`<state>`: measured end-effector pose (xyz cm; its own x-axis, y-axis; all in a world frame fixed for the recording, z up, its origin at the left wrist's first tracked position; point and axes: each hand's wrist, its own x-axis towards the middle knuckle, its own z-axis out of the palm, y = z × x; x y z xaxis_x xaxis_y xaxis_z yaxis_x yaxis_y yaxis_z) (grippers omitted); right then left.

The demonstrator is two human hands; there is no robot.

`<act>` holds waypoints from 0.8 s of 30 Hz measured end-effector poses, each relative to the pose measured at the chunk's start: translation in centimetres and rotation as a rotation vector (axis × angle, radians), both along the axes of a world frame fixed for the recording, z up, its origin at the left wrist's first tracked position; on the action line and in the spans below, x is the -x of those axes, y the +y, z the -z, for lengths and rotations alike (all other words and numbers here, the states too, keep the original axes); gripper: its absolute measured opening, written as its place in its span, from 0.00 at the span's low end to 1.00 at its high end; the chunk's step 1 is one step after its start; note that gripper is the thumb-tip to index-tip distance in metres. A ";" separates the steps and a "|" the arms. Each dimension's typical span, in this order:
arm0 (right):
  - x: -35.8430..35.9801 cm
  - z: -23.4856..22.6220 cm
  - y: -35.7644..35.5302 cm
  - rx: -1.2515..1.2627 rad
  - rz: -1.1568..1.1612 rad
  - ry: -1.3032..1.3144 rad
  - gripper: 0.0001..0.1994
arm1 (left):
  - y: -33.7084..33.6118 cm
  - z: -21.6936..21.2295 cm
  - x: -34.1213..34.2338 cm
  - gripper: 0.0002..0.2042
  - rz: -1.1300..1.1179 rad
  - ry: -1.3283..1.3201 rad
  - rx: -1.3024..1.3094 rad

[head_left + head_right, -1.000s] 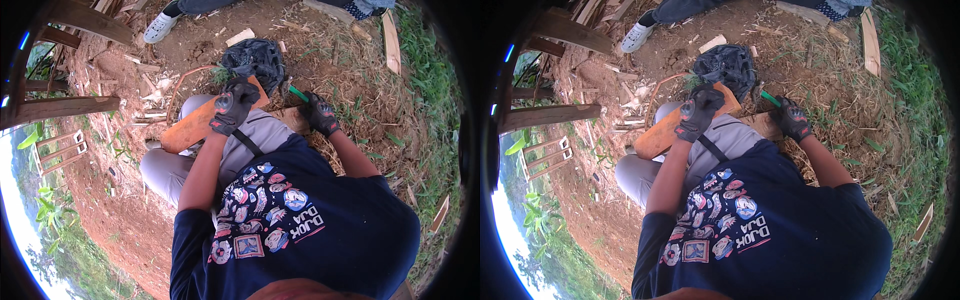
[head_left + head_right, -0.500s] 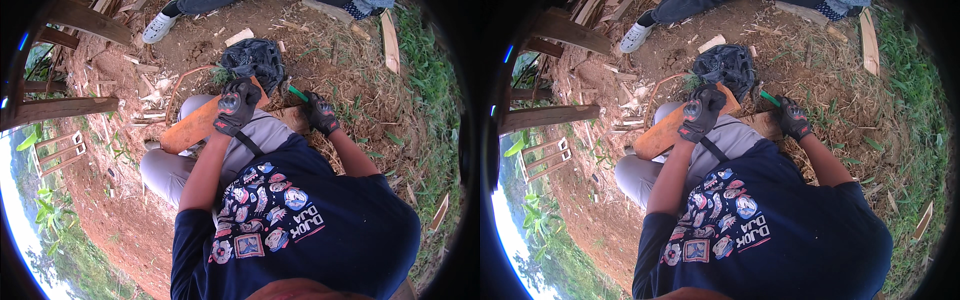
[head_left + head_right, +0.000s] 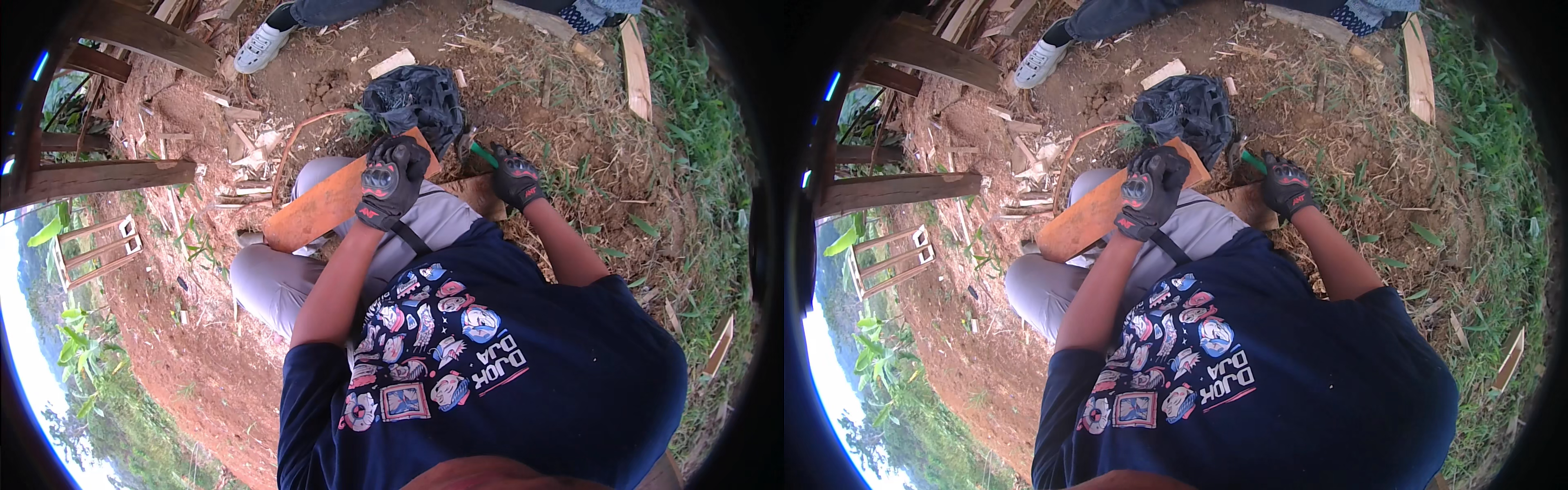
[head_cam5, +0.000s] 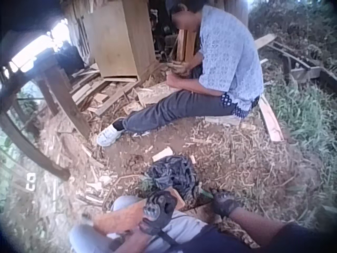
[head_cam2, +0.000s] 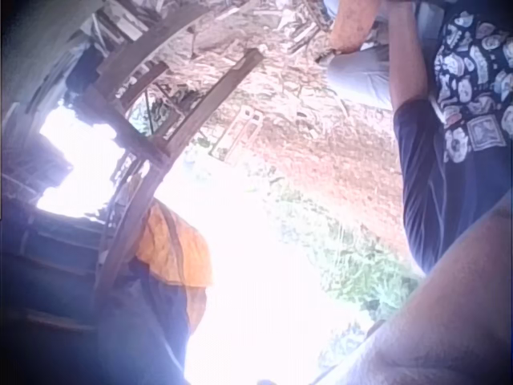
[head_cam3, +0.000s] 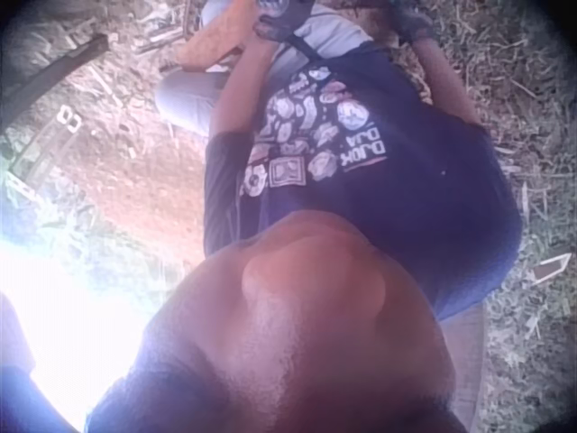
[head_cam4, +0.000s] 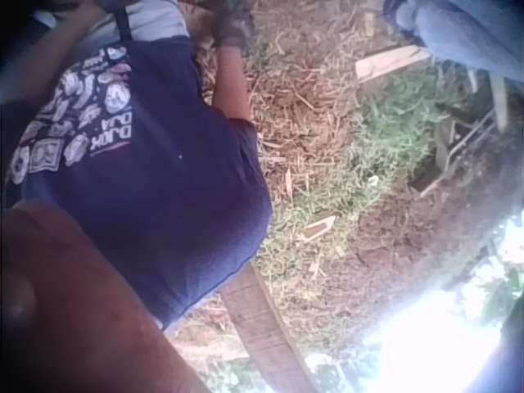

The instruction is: The person sits on the ground and uses a hammer to strike a piece of wood held in their lap. They repeatedly hit the wood with the hammer, adjusting its position occasionally.

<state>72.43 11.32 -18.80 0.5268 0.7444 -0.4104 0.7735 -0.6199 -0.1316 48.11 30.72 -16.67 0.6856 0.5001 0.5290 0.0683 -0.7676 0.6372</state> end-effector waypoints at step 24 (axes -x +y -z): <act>3.9 -14.8 -1.3 -0.447 -0.365 0.113 0.17 | 0.0 -0.8 -0.1 0.06 -0.042 0.061 0.116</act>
